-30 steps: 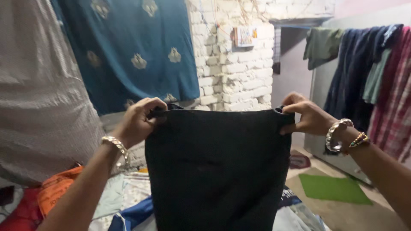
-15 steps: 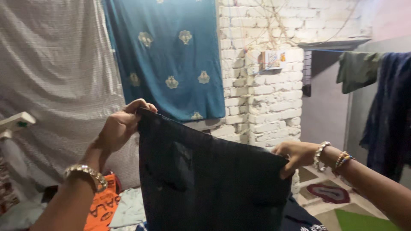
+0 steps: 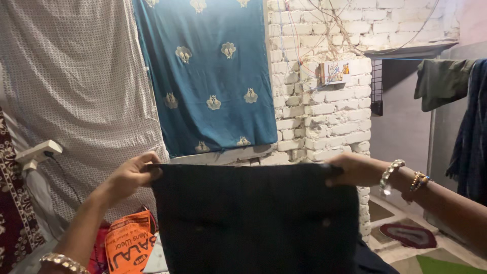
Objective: The person folds various pairs of trousers and pants on a bed and places them into a blue storage bag. The process involves unfolding, smoothing, and folding each garment before stacking them inside the bag.
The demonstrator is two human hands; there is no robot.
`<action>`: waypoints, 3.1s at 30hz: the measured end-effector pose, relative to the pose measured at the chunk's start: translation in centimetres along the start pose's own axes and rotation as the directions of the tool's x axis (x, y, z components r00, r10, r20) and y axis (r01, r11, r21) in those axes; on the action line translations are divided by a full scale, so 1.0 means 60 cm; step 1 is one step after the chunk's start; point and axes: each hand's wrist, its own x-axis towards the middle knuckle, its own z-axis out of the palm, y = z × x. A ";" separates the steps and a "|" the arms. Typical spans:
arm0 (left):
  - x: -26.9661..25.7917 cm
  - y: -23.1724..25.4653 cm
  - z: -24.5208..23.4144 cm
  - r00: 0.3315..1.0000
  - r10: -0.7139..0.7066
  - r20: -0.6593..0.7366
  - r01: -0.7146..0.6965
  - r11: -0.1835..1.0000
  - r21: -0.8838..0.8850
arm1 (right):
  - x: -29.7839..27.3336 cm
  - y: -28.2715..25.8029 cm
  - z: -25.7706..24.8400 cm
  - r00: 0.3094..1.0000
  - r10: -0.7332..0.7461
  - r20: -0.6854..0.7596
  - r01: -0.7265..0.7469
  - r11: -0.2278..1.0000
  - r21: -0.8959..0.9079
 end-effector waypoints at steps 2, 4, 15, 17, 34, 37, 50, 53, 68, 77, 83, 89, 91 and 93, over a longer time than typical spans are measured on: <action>0.000 0.008 0.005 0.999 -0.051 -0.012 0.052 0.993 0.110 | -0.009 -0.016 -0.001 0.987 0.066 0.150 -0.066 0.998 -0.010; -0.001 0.019 0.012 0.997 -0.056 -0.049 0.063 0.988 0.139 | -0.018 -0.044 0.000 0.969 0.072 0.235 -0.061 0.997 -0.054; 0.018 0.023 0.037 0.969 0.169 -0.182 -0.082 0.909 0.408 | -0.013 -0.089 -0.040 0.997 0.036 0.074 0.009 0.842 -0.540; 0.018 0.012 0.034 0.970 0.069 -0.232 0.046 0.889 0.456 | -0.037 -0.052 -0.035 1.000 0.002 0.001 -0.002 1.000 0.018; 0.029 -0.068 0.045 0.881 0.293 -0.371 -0.167 0.927 0.337 | -0.032 -0.055 0.042 0.985 -0.171 0.008 0.162 0.947 0.277; 0.021 -0.057 0.048 0.892 0.275 -0.358 -0.160 0.934 0.319 | -0.005 0.012 0.050 0.985 -0.170 0.028 0.169 0.985 0.032; 0.004 -0.039 0.053 0.868 0.349 -0.353 -0.211 0.903 0.374 | 0.004 0.094 0.036 0.991 0.017 -0.130 0.034 0.926 0.375; -0.006 -0.033 0.050 0.858 0.347 -0.378 -0.165 0.884 0.438 | -0.021 0.090 0.031 0.944 -0.282 -0.168 0.310 0.596 0.741; -0.021 -0.015 0.059 0.803 0.442 -0.399 -0.238 0.852 0.467 | -0.041 -0.047 -0.012 0.871 -0.020 -0.490 -0.219 0.878 -0.426; -0.073 0.056 0.072 0.475 0.702 -0.531 -0.370 0.706 0.603 | -0.029 0.060 -0.005 0.734 0.112 -0.670 0.427 0.691 0.583; 0.122 0.110 0.261 0.598 0.619 -0.510 -0.668 0.736 0.109 | 0.153 -0.117 0.026 0.742 -0.354 -0.570 0.665 0.502 0.553; 0.202 0.054 0.395 0.750 0.624 -0.218 -0.313 0.045 -0.949 | 0.195 -0.203 0.080 0.705 -0.220 -0.675 0.709 0.245 0.661; 0.233 0.033 0.395 0.564 0.719 -0.406 -0.815 0.406 -0.413 | 0.180 -0.197 0.102 0.783 -0.129 -0.608 0.621 0.215 0.754; 0.243 0.014 0.377 0.525 0.785 -0.328 -0.837 0.546 -0.033 | 0.180 -0.183 0.122 0.836 -0.096 -0.541 0.548 0.222 0.807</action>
